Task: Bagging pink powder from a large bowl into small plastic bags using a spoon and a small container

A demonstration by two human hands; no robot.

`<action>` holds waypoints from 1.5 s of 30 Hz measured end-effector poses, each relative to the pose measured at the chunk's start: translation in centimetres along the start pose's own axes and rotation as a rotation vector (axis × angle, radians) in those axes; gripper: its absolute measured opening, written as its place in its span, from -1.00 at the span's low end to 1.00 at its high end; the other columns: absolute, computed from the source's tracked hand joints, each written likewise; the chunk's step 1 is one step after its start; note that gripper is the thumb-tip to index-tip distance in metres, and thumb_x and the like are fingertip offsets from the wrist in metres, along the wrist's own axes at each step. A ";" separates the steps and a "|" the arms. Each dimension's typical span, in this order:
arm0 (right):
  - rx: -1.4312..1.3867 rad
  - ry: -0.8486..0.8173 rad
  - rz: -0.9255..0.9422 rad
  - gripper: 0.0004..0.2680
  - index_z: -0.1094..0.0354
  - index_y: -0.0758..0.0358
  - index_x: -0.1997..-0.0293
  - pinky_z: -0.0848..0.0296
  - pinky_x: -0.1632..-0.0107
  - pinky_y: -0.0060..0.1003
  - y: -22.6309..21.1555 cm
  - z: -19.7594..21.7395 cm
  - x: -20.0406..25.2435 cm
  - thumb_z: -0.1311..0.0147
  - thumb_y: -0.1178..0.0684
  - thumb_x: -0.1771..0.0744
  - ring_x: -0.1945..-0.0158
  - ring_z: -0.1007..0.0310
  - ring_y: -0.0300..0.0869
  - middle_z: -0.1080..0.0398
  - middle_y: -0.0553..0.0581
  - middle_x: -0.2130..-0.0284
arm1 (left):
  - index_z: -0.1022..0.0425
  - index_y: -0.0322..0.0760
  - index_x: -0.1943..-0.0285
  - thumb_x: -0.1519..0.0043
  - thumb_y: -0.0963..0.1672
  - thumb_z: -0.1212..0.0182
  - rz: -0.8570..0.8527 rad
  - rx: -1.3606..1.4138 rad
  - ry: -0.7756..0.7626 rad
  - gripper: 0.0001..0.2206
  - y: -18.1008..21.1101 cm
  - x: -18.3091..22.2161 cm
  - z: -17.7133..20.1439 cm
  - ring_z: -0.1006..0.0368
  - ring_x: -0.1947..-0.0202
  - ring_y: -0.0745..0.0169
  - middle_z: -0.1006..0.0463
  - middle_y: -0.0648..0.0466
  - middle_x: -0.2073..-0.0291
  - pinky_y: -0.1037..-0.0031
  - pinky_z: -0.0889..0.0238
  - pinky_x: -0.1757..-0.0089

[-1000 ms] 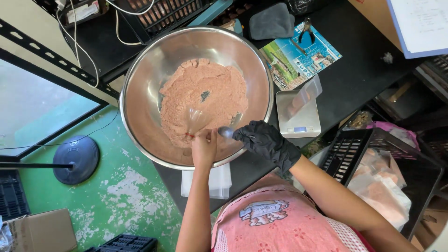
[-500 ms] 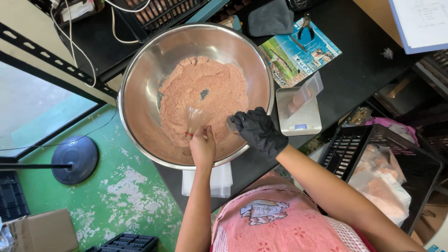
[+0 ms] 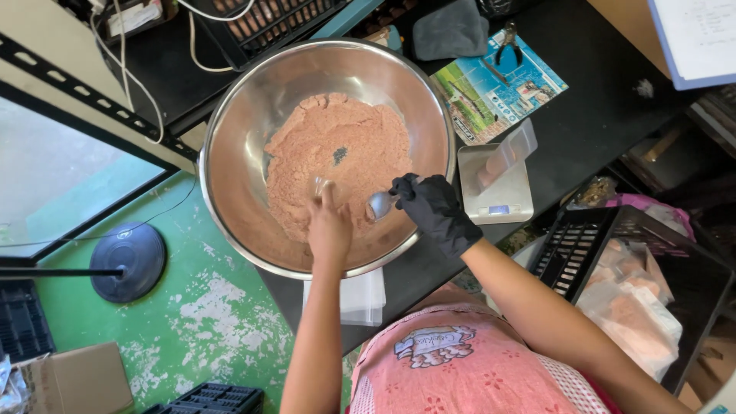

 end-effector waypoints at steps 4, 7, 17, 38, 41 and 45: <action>-0.245 -0.061 -0.158 -0.73 -0.32 0.00 0.50 -0.41 0.21 -0.25 5.2 2.8 0.4 0.01 -0.21 -0.38 0.43 -0.50 0.04 -0.37 0.06 0.70 | -0.04 0.28 -0.54 -0.24 -0.04 -0.32 -0.043 -0.214 -0.042 -0.32 -2.5 -5.8 -2.8 -0.37 -0.17 -0.56 -0.12 -0.32 -0.35 -0.09 -0.32 -0.13; -0.845 -0.330 -0.331 -0.79 -0.52 0.12 0.36 -0.59 0.20 -0.37 6.7 5.2 -0.4 0.01 0.00 -0.42 0.26 -0.65 -0.10 -0.62 0.07 0.44 | -0.35 0.17 -0.27 -0.17 0.06 -0.39 -0.024 -0.319 -0.144 -0.51 -6.0 -10.0 -6.3 -0.41 -0.14 -0.55 -0.03 -0.37 -0.39 -0.10 -0.39 -0.04; -1.106 -0.261 -0.609 -0.87 -0.53 0.30 0.07 -0.62 0.08 -0.22 8.4 7.5 0.6 -0.12 0.14 -0.35 0.17 -0.63 -0.03 -0.59 0.27 0.24 | -0.38 -0.03 -0.29 -0.16 0.02 -0.41 -0.114 -0.366 -0.177 -0.48 0.9 -7.9 -2.8 -0.42 -0.13 -0.47 -0.24 -0.25 -0.28 -0.18 -0.39 0.01; -0.672 -0.509 -0.210 -0.93 -0.51 0.18 0.30 -0.48 0.04 -0.19 18.0 18.6 -2.6 -0.22 0.05 -0.30 0.10 -0.57 0.08 -0.56 0.15 0.38 | -0.42 -0.15 -0.11 -0.12 0.01 -0.42 -0.565 0.630 -0.621 -0.56 21.7 3.9 -8.1 -0.31 -0.01 0.12 -0.50 0.03 0.05 0.28 -0.19 0.02; -0.892 -0.483 -0.222 -0.84 -0.58 0.27 0.12 -0.48 -0.06 -0.08 15.3 20.4 -4.0 -0.23 0.06 -0.30 -0.06 -0.53 0.17 -0.59 0.29 0.11 | -0.70 -0.20 0.22 -0.24 -0.03 -0.34 -0.457 0.904 -0.689 -0.81 17.9 2.4 -14.4 -0.38 0.35 0.49 -0.63 0.18 0.44 0.60 -0.36 0.29; -1.045 -0.571 -0.133 -0.79 -0.54 0.37 0.04 -0.48 -0.10 0.09 9.8 23.1 -7.2 -0.18 0.06 -0.33 -0.18 -0.43 0.30 -0.46 0.43 -0.15 | -0.73 -0.18 0.15 -0.36 -0.05 -0.25 -0.487 0.996 -0.553 -0.81 16.1 2.2 -15.2 -0.36 0.21 0.57 -0.71 0.12 0.36 0.55 -0.40 0.14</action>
Point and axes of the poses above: each hand's wrist, its own x-axis away from the middle knuckle, its own z-axis out of the back of the hand, y = z × x, the point moved 10 cm from there along -x, towards the middle knuckle
